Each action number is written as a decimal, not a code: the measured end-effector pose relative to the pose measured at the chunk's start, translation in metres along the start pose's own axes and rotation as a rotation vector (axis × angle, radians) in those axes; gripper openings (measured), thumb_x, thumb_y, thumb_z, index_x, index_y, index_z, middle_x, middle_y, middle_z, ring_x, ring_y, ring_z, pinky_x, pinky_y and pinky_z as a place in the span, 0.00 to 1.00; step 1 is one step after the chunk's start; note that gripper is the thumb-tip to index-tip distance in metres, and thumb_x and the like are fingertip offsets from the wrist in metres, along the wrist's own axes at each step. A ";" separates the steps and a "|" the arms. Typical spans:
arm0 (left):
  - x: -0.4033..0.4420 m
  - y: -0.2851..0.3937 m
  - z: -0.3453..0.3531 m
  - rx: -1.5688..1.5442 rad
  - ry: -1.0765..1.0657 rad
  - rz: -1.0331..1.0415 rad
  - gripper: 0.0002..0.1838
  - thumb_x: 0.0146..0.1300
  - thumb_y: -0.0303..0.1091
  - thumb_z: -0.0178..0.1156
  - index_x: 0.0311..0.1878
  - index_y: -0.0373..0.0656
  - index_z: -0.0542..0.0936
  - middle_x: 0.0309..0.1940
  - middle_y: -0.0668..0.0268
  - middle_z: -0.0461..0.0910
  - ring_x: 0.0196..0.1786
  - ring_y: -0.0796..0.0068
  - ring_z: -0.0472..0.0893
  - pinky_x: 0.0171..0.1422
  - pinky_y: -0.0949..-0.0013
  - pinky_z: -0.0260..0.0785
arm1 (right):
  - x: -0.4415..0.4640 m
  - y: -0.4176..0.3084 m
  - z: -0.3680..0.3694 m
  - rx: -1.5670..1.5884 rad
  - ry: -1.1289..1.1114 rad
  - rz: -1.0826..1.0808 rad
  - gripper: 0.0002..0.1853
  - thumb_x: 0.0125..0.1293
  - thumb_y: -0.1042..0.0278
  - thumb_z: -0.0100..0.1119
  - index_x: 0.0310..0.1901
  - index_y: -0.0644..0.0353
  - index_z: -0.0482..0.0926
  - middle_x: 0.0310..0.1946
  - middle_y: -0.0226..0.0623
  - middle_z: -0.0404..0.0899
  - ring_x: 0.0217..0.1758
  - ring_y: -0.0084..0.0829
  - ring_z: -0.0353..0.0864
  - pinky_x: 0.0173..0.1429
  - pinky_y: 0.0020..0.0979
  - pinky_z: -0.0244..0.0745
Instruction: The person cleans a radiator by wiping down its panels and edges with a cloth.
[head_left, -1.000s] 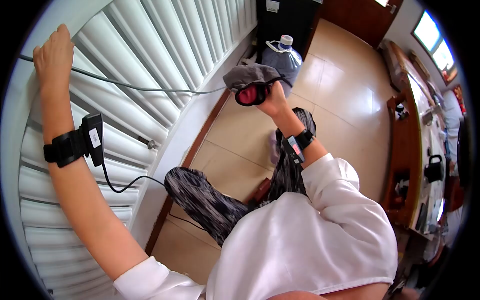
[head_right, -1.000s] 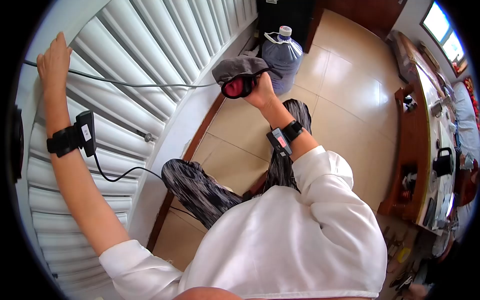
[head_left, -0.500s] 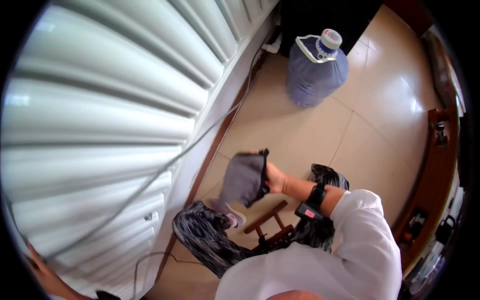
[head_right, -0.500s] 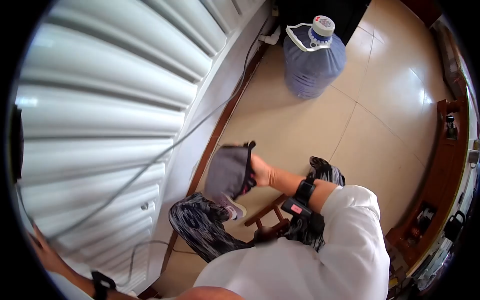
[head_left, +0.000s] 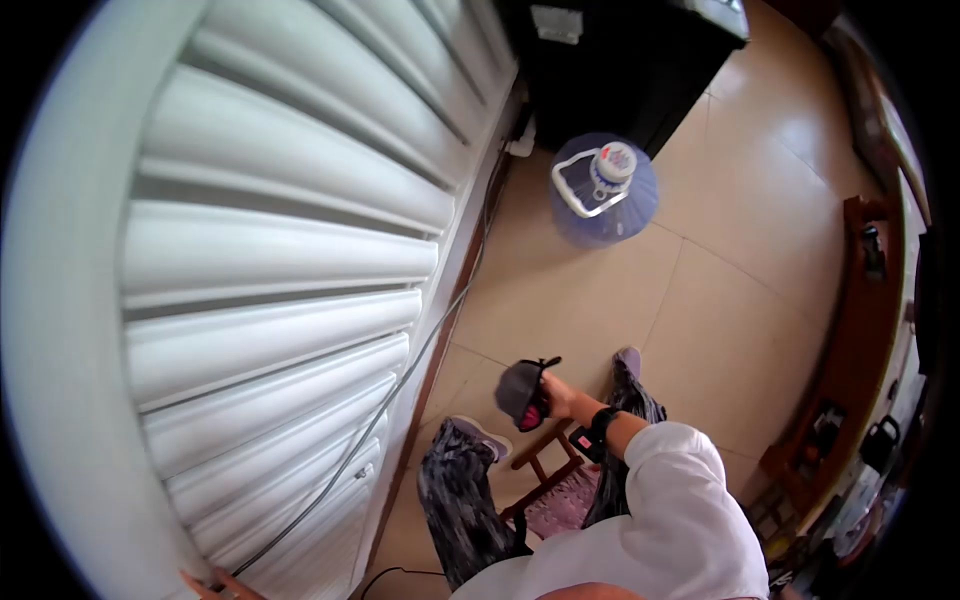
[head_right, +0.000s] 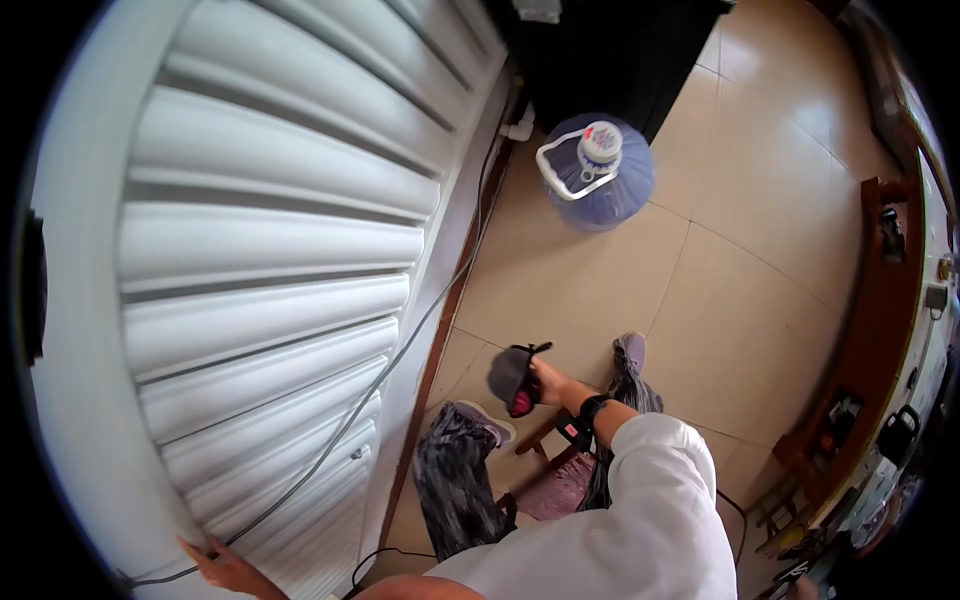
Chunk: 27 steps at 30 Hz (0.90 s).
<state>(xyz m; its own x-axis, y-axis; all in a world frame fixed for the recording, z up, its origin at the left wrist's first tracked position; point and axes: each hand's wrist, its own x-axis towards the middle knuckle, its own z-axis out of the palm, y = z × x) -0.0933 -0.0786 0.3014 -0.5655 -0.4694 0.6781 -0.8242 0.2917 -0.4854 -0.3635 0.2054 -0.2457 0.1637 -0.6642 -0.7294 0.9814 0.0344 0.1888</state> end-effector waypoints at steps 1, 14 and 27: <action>0.005 0.001 -0.004 -0.055 -0.115 -0.049 0.26 0.66 0.37 0.57 0.68 0.51 0.69 0.58 0.60 0.77 0.48 0.58 0.79 0.53 0.61 0.68 | -0.037 0.001 0.007 -0.018 0.004 -0.018 0.35 0.62 0.36 0.55 0.58 0.61 0.75 0.55 0.36 0.78 0.58 0.34 0.76 0.67 0.40 0.68; 0.038 0.236 -0.154 -1.129 -0.595 0.285 0.41 0.52 0.22 0.61 0.71 0.38 0.59 0.71 0.53 0.60 0.74 0.54 0.57 0.77 0.55 0.44 | -0.441 -0.034 0.055 0.155 -0.066 -0.527 0.29 0.71 0.42 0.41 0.58 0.59 0.74 0.56 0.38 0.78 0.57 0.37 0.78 0.65 0.41 0.71; 0.105 0.504 -0.339 -1.884 -1.989 0.127 0.47 0.64 0.36 0.64 0.76 0.39 0.43 0.74 0.58 0.52 0.73 0.68 0.58 0.72 0.71 0.54 | -0.600 -0.147 0.155 0.074 -0.287 -0.865 0.26 0.75 0.50 0.40 0.64 0.60 0.68 0.61 0.38 0.74 0.62 0.34 0.74 0.68 0.38 0.67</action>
<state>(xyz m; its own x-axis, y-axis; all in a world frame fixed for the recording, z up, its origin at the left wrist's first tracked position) -0.5783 0.3022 0.3148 -0.7888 0.1074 -0.6052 -0.6146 -0.1383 0.7766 -0.6218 0.4831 0.2666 -0.6666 -0.5971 -0.4463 0.7399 -0.6030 -0.2983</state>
